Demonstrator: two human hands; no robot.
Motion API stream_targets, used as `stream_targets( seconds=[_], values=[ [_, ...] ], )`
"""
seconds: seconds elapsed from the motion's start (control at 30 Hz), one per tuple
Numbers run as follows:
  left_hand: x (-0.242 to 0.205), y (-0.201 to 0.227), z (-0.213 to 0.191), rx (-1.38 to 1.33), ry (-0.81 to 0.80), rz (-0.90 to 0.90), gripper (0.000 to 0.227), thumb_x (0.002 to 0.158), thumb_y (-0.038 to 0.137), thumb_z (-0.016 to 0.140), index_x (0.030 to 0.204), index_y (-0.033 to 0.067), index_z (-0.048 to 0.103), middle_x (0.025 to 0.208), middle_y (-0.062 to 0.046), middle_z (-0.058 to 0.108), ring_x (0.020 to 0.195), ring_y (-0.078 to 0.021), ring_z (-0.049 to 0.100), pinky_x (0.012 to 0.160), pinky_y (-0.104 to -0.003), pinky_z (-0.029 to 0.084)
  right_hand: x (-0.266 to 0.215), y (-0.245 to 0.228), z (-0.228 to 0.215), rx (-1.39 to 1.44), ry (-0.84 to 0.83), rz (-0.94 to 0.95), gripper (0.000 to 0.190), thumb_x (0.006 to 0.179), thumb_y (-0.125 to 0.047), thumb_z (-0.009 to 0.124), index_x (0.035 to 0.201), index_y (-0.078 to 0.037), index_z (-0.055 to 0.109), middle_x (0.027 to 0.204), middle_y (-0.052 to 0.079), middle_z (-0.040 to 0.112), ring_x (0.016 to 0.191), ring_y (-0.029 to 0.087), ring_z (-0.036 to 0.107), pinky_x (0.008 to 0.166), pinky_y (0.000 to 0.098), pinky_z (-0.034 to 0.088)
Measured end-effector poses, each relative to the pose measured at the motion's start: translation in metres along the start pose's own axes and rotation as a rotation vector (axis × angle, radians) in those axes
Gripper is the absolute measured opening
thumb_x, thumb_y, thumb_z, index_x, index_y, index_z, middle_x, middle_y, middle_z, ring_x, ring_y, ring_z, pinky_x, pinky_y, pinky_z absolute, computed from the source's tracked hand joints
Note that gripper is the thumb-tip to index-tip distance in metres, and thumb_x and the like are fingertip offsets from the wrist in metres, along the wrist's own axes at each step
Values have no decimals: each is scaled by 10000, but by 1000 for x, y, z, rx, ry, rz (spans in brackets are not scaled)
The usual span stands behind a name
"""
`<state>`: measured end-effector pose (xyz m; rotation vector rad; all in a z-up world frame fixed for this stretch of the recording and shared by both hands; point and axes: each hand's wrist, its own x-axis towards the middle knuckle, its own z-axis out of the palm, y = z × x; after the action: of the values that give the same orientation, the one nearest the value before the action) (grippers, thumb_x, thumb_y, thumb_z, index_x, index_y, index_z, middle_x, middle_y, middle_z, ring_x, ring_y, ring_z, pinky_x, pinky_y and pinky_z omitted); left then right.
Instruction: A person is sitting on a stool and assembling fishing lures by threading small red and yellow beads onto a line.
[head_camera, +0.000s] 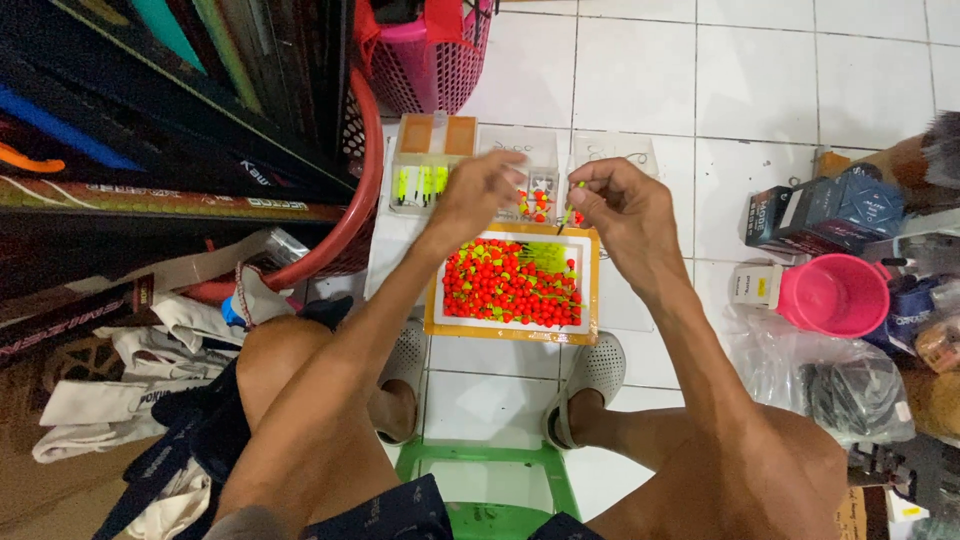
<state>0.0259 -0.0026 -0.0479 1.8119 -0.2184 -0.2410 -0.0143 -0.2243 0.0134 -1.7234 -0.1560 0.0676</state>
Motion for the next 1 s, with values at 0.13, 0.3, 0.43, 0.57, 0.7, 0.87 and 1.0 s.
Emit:
stream_targets(
  seconds=[0.13, 0.3, 0.43, 0.57, 0.7, 0.87, 1.0],
  values=[
    [-30, 24, 25, -213, -188, 50, 381, 1077, 124, 463, 1424, -16, 534, 1124, -271, 707, 999, -302, 704, 894, -475, 617, 1, 8, -1, -71, -15, -48, 126, 1004, -33, 696, 1128, -19, 709, 882, 112, 662, 845, 173, 617, 698, 296, 535],
    [-36, 13, 33, -324, -186, 129, 439, 1024, 101, 620, 1441, 17, 513, 1048, -203, 734, 914, -228, 738, 793, -357, 657, -3, 8, 8, -31, -51, -57, 128, 980, -63, 735, 1106, -40, 731, 887, 122, 702, 829, 172, 632, 706, 291, 525],
    [-41, 32, 30, -414, -167, 108, 484, 1012, 104, 640, 1461, 0, 488, 1030, -203, 736, 874, -210, 744, 768, -337, 670, -7, -9, 10, -8, -46, -78, 182, 994, -105, 719, 1160, -31, 709, 925, 154, 722, 830, 192, 657, 724, 301, 545],
    [-49, 67, 25, -643, -189, 86, 482, 1012, 105, 622, 1461, 3, 478, 1058, -190, 724, 922, -223, 749, 813, -339, 676, -4, -24, -1, 32, 97, -101, 226, 1075, -188, 623, 1227, -21, 635, 1010, 149, 706, 880, 193, 683, 726, 269, 544],
    [-55, 83, 24, -781, -214, 64, 444, 1004, 115, 636, 1420, 11, 522, 1086, -189, 704, 933, -259, 757, 825, -381, 685, -3, -21, -5, 99, 161, -48, 216, 1077, -183, 607, 1205, -12, 636, 1004, 135, 694, 833, 181, 679, 685, 245, 544],
    [-54, 77, 29, -871, -250, 43, 431, 994, 103, 654, 1395, -6, 540, 1012, -167, 682, 892, -274, 763, 802, -404, 692, -5, -20, -6, 79, 127, -24, 207, 1057, -177, 633, 1179, -10, 652, 999, 145, 701, 812, 187, 682, 665, 254, 539],
    [-57, 77, 30, -889, -260, 41, 429, 997, 94, 640, 1405, 2, 543, 996, -157, 680, 905, -273, 760, 805, -408, 690, -4, -21, -4, 71, 111, -18, 211, 1058, -188, 628, 1178, -16, 655, 992, 149, 700, 816, 188, 680, 678, 256, 545]
  ],
)
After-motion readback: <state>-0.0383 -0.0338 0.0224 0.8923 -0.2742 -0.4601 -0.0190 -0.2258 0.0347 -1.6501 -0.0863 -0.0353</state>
